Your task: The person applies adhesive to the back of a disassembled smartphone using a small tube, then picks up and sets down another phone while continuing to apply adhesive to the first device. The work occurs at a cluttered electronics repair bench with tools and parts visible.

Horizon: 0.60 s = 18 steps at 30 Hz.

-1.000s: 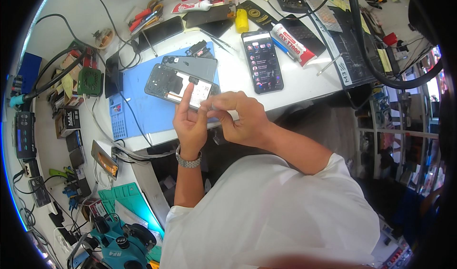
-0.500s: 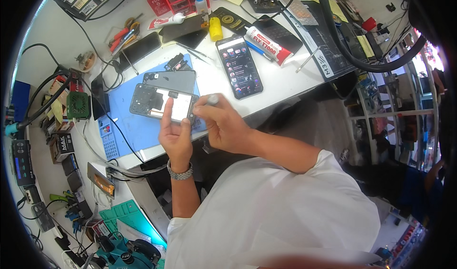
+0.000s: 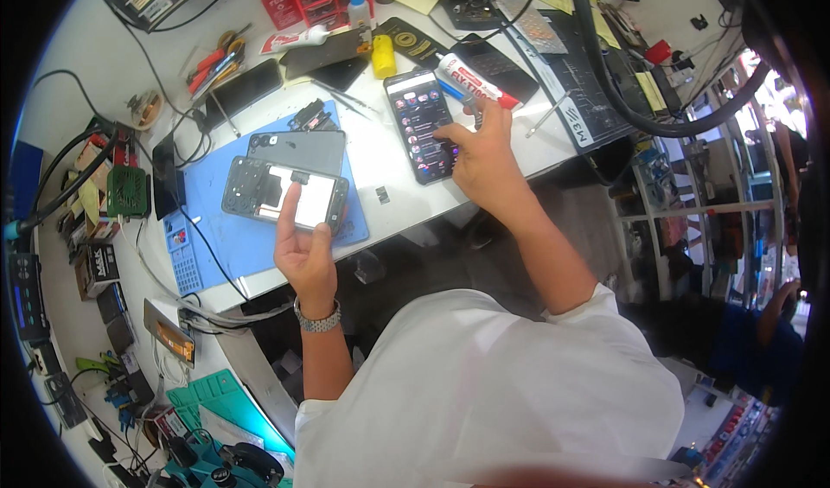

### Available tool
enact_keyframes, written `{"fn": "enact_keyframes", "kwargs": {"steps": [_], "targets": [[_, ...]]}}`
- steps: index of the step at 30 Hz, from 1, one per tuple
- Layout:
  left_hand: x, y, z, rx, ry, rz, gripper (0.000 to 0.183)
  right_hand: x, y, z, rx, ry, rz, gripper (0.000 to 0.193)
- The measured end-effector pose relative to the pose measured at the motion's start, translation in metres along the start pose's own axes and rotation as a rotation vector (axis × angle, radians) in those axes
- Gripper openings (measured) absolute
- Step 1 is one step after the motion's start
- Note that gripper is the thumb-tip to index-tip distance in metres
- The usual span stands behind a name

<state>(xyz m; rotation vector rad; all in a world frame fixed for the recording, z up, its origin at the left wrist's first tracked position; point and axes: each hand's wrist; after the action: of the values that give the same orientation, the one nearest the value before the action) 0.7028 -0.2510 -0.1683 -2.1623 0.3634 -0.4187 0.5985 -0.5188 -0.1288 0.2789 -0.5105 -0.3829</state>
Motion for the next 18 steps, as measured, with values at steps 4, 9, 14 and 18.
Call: {"fn": "enact_keyframes", "kwargs": {"steps": [4,9,14,18], "targets": [[0.002,0.001,-0.003,-0.067,0.038,-0.036,0.064,0.004,0.002,0.007,0.023,-0.121,0.005,0.039],[0.001,0.0,-0.008,-0.028,-0.018,-0.083,0.064,0.008,0.022,0.022,0.269,-0.116,-0.082,0.038],[-0.01,-0.019,0.001,-0.111,-0.068,-0.083,0.09,0.014,0.047,0.024,0.587,-0.125,-0.049,0.048],[-0.013,-0.039,0.013,-0.114,-0.193,-0.226,0.108,0.026,0.065,-0.001,0.862,-0.151,0.014,0.059]]}}
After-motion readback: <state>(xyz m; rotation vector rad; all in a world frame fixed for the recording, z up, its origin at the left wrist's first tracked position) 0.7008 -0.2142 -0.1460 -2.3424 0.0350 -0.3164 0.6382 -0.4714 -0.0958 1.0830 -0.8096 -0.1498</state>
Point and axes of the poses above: each hand's wrist, its own x-axis towards the middle knuckle, its own z-axis out of the back of the hand, y = z × x, and after that the axes turned 10 degrees about -x, right-handed
